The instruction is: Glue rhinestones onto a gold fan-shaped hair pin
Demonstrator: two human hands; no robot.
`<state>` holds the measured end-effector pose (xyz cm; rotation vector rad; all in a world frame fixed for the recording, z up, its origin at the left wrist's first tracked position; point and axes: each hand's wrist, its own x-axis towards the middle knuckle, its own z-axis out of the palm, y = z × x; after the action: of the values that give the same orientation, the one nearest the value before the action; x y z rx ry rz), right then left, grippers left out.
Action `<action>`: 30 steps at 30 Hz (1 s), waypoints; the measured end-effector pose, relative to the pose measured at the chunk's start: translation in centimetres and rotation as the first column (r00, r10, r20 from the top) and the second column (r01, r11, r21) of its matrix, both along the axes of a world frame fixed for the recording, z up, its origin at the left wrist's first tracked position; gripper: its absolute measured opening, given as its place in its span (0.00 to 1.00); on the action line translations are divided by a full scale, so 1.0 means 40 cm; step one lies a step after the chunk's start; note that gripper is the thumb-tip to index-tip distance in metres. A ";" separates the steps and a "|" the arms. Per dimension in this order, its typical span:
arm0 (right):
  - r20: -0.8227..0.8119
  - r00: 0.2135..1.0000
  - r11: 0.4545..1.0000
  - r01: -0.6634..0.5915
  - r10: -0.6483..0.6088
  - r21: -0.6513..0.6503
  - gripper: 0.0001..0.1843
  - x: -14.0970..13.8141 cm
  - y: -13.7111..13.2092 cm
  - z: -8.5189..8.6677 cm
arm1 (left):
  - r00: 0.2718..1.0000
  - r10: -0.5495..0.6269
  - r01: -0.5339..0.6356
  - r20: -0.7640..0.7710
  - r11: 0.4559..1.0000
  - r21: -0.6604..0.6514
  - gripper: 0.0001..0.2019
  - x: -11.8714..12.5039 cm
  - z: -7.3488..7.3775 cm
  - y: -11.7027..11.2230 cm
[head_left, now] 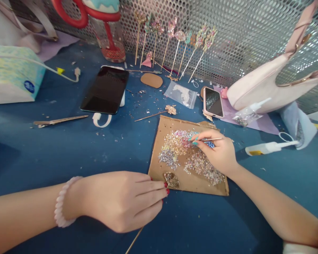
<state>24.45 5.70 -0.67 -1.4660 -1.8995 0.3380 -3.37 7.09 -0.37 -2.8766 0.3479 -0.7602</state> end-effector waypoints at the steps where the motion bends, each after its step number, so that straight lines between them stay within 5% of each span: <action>1: 0.001 1.000 1.000 -0.002 0.002 0.001 0.01 0.000 0.000 0.000 | 1.000 0.000 0.000 0.006 1.000 0.021 0.09 0.001 0.000 0.002; 30: 0.088 0.996 0.999 -0.003 0.000 0.033 0.01 0.010 -0.009 -0.007 | 1.000 0.018 -0.018 0.002 0.997 0.076 0.11 -0.003 0.002 0.004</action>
<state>24.85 5.34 -0.95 -1.4793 -1.9660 0.2450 -3.48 7.24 -0.30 -2.8043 0.3432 -0.7290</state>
